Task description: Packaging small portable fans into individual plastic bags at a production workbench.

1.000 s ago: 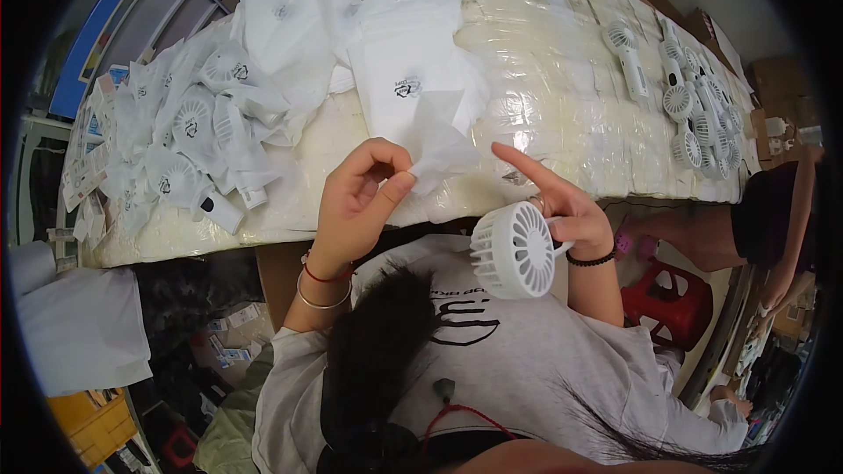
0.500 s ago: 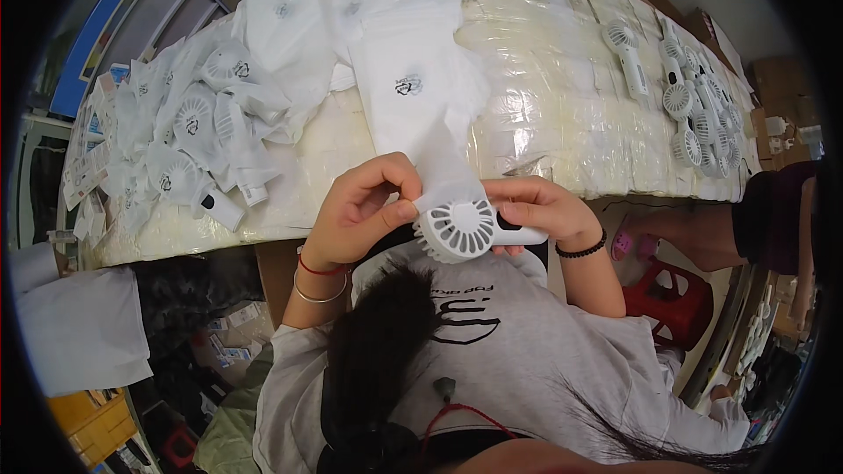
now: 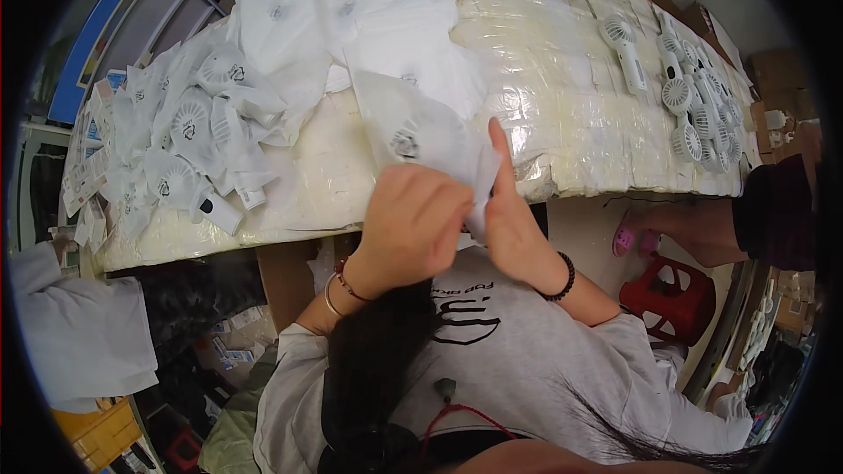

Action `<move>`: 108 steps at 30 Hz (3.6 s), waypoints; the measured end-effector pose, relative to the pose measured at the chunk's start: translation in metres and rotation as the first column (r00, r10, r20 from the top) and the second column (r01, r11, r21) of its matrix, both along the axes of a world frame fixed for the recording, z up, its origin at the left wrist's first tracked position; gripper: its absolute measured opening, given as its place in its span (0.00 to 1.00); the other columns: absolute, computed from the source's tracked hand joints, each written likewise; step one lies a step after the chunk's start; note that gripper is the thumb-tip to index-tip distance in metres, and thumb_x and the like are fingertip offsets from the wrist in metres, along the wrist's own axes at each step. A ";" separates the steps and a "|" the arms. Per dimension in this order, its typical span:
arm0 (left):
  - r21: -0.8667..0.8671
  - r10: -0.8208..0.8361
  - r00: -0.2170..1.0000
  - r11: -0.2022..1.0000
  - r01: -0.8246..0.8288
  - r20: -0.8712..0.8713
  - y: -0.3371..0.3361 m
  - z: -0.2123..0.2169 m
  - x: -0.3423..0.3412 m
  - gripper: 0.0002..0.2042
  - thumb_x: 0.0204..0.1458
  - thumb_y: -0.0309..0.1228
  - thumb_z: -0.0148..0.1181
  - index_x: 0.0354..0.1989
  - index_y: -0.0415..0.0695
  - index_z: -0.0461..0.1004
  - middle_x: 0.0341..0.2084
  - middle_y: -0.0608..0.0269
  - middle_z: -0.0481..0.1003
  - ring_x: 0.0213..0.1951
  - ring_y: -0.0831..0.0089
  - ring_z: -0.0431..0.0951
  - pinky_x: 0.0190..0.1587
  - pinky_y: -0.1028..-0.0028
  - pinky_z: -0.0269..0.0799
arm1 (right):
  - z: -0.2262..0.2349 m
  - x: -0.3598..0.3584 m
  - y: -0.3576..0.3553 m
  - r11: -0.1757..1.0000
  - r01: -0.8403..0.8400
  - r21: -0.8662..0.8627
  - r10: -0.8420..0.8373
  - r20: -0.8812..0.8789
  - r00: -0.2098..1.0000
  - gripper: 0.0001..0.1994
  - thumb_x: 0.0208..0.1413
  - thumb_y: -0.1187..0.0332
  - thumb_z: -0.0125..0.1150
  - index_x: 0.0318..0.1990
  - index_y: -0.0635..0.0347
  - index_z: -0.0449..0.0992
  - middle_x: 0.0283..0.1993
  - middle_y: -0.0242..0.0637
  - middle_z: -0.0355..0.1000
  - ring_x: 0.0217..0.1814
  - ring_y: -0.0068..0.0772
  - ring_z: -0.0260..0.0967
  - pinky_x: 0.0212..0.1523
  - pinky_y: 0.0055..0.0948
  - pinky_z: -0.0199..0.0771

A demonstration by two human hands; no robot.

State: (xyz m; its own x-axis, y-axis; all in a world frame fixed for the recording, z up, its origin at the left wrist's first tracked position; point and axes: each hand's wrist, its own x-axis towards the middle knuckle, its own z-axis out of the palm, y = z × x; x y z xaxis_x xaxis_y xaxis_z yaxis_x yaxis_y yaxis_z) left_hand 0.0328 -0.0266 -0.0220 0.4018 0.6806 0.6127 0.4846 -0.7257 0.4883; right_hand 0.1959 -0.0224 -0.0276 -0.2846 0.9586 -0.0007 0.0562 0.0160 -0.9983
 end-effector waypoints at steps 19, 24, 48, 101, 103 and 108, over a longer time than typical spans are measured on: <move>0.187 0.864 0.284 0.224 -0.956 0.415 -0.044 0.010 -0.199 0.17 0.44 0.12 0.47 0.44 0.38 0.67 0.56 0.47 0.64 0.56 0.52 0.67 0.58 0.62 0.62 | 0.029 0.153 0.163 0.633 0.282 0.721 -0.774 0.598 0.208 0.30 0.51 0.52 0.60 0.55 0.67 0.66 0.47 0.48 0.72 0.49 0.43 0.70 0.47 0.32 0.69; 0.307 0.954 0.299 0.275 -0.911 0.033 -0.058 -0.045 -0.287 0.22 0.45 0.14 0.48 0.51 0.38 0.67 0.58 0.49 0.63 0.55 0.54 0.67 0.57 0.65 0.60 | -0.004 0.155 0.170 0.792 0.373 0.484 -0.599 0.733 0.322 0.28 0.53 0.53 0.57 0.54 0.67 0.67 0.43 0.47 0.72 0.40 0.39 0.70 0.43 0.31 0.70; -0.599 0.063 0.997 0.797 -0.079 -0.046 0.082 -0.005 -0.001 0.05 0.45 0.22 0.59 0.31 0.40 0.74 0.27 0.67 0.69 0.27 0.74 0.66 0.33 0.78 0.65 | -0.011 0.077 0.077 0.992 0.102 -0.073 -0.125 -0.501 0.856 0.18 0.52 0.74 0.54 0.52 0.67 0.66 0.37 0.44 0.73 0.26 0.24 0.63 0.30 0.18 0.64; -0.495 0.367 0.342 0.515 0.700 0.865 0.024 -0.019 -0.010 0.05 0.46 0.15 0.56 0.31 0.38 0.71 0.30 0.62 0.71 0.31 0.78 0.66 0.37 0.82 0.64 | -0.013 0.070 0.021 0.855 -0.429 -0.291 0.259 -0.478 0.840 0.29 0.51 0.78 0.54 0.63 0.66 0.57 0.39 0.49 0.74 0.28 0.28 0.72 0.19 0.16 0.69; -0.476 0.238 0.431 0.627 0.616 0.871 0.022 -0.026 -0.011 0.06 0.46 0.15 0.56 0.31 0.38 0.71 0.30 0.62 0.71 0.31 0.77 0.66 0.37 0.81 0.64 | -0.005 0.070 0.014 0.880 -0.384 -0.280 0.237 -0.440 0.866 0.28 0.52 0.78 0.54 0.63 0.66 0.58 0.39 0.49 0.74 0.28 0.28 0.72 0.19 0.16 0.68; -0.277 -0.081 0.708 0.884 0.376 0.701 0.019 -0.028 -0.008 0.06 0.45 0.15 0.57 0.31 0.39 0.71 0.29 0.62 0.70 0.31 0.74 0.66 0.37 0.79 0.63 | 0.001 0.069 0.005 0.923 -0.273 -0.272 0.159 -0.376 0.913 0.25 0.55 0.77 0.52 0.62 0.64 0.61 0.40 0.48 0.74 0.28 0.27 0.71 0.19 0.15 0.67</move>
State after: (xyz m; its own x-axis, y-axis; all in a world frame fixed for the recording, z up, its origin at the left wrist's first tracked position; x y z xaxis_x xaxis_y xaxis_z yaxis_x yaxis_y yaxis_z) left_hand 0.0251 -0.0075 -0.0499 0.1744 0.8510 0.4953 -0.2213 -0.4562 0.8619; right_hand 0.2648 -0.0170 -0.0266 -0.5214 0.8393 -0.1542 -0.2559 -0.3262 -0.9100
